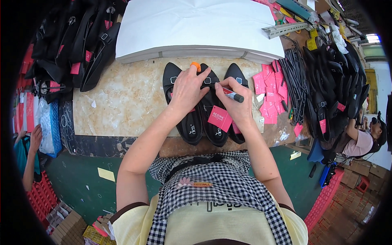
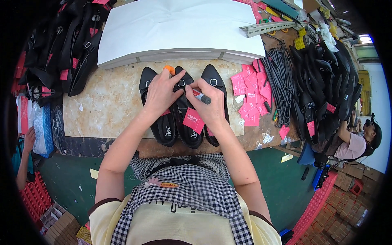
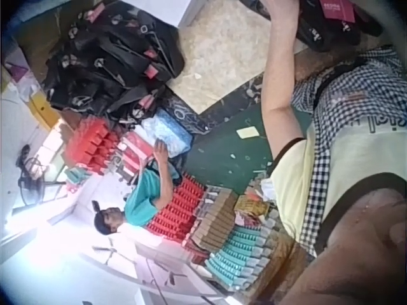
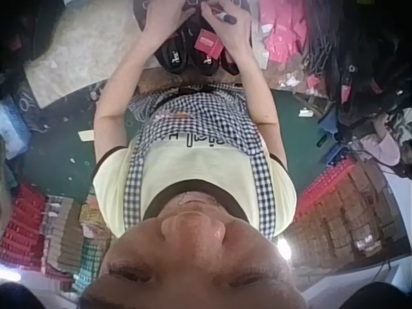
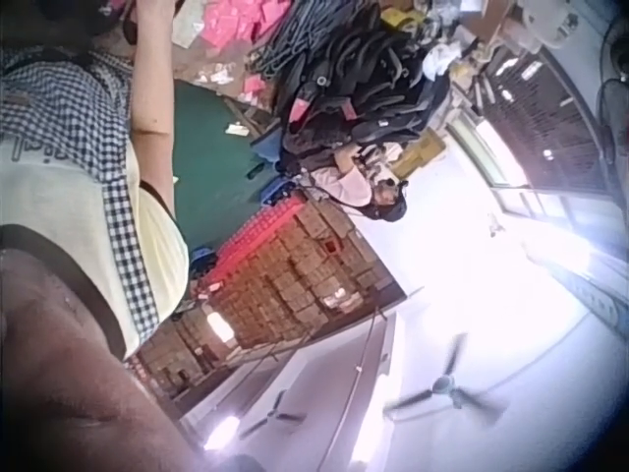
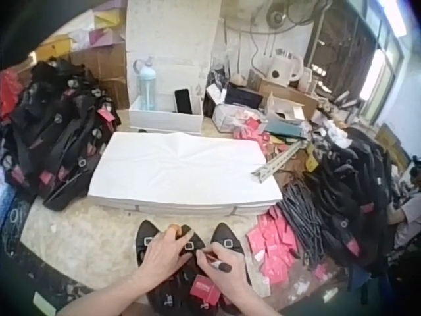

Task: Inspecting, wiping with a cloth, marking with a marker, and trimming excess material on black flat shoes.

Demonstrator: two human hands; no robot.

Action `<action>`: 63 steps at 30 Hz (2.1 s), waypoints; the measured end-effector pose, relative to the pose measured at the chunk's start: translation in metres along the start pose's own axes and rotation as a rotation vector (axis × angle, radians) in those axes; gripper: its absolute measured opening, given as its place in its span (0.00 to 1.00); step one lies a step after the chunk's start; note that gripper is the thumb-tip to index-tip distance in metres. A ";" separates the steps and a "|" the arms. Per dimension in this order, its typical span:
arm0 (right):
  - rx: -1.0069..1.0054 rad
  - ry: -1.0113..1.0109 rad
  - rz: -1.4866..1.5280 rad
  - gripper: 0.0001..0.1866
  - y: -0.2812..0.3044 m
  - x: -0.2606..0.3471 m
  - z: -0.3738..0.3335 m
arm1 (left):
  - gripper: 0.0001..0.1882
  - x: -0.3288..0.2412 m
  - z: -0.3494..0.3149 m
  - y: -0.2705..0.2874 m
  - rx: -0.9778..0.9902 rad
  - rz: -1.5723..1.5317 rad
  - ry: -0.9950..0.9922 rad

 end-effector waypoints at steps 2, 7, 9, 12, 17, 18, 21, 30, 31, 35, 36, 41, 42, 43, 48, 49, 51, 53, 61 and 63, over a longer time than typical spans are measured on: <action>0.001 0.004 0.044 0.07 -0.002 -0.001 -0.001 | 0.32 0.000 0.001 0.000 -0.002 -0.004 0.002; 0.027 -0.006 0.070 0.07 -0.004 -0.001 0.000 | 0.31 0.000 0.001 0.001 -0.013 0.005 0.014; 0.009 -0.095 0.061 0.07 0.003 -0.006 0.000 | 0.31 -0.001 0.002 0.000 0.004 -0.014 0.019; -0.001 -0.004 0.074 0.07 -0.004 0.001 -0.001 | 0.31 -0.001 0.002 0.001 -0.005 0.011 0.014; -0.014 0.010 0.056 0.06 0.000 0.002 -0.002 | 0.31 0.002 0.002 -0.001 0.007 0.002 0.034; -0.015 0.011 0.056 0.06 -0.002 0.002 -0.001 | 0.31 0.002 0.002 -0.001 0.003 0.014 0.031; -0.006 0.095 0.051 0.06 -0.003 0.009 -0.003 | 0.32 0.000 0.003 0.000 -0.009 0.002 0.013; -0.312 -0.429 0.111 0.18 0.164 -0.146 -0.109 | 0.25 -0.030 0.040 0.117 -0.401 0.249 -0.265; -0.179 -0.605 -0.322 0.22 0.170 -0.154 -0.120 | 0.25 -0.009 0.071 0.128 -0.468 0.369 -0.193; 0.017 -0.774 -0.790 0.31 0.158 -0.178 -0.127 | 0.25 0.090 0.134 0.110 -0.581 0.660 0.163; 0.035 -0.802 -0.767 0.29 0.157 -0.187 -0.136 | 0.25 0.086 0.138 0.094 -0.589 0.667 0.143; -0.125 -0.771 -0.545 0.32 0.154 -0.151 -0.138 | 0.22 0.058 0.137 0.070 -0.130 0.134 0.184; -0.239 -0.502 -0.104 0.33 0.139 -0.135 -0.126 | 0.19 0.008 0.122 0.072 -0.190 0.004 -0.012; -0.347 -0.211 0.320 0.35 0.128 -0.114 -0.119 | 0.16 -0.045 0.089 0.068 -0.240 -0.134 -0.206; 0.017 -0.191 1.345 0.38 0.042 -0.045 -0.099 | 0.06 -0.215 -0.098 0.002 0.173 -0.179 -0.996; 0.092 -0.261 1.396 0.38 0.028 -0.037 -0.103 | 0.06 -0.207 -0.094 0.013 0.184 -0.179 -1.002; 0.240 -0.407 1.482 0.38 0.008 -0.022 -0.114 | 0.10 -0.143 -0.063 0.070 -0.346 -0.356 -0.503; 0.409 -0.549 1.562 0.38 -0.009 -0.011 -0.127 | 0.13 -0.124 -0.067 0.046 -0.159 -0.469 -0.443; 0.124 0.288 -0.126 0.42 0.038 0.047 -0.094 | 0.23 -0.087 -0.018 -0.028 0.092 -1.412 0.149; 0.038 -0.173 0.227 0.25 0.062 -0.045 -0.086 | 0.28 -0.096 -0.016 -0.037 0.212 -1.582 0.292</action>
Point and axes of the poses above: each hand's wrist, its own z-axis towards the middle knuckle, its own y-axis out of the back of the hand, x = y × z, the point moved 8 cm from there along z, towards the middle knuckle, and after that the axes turned 12 degrees about x, right-handed, at the moved point
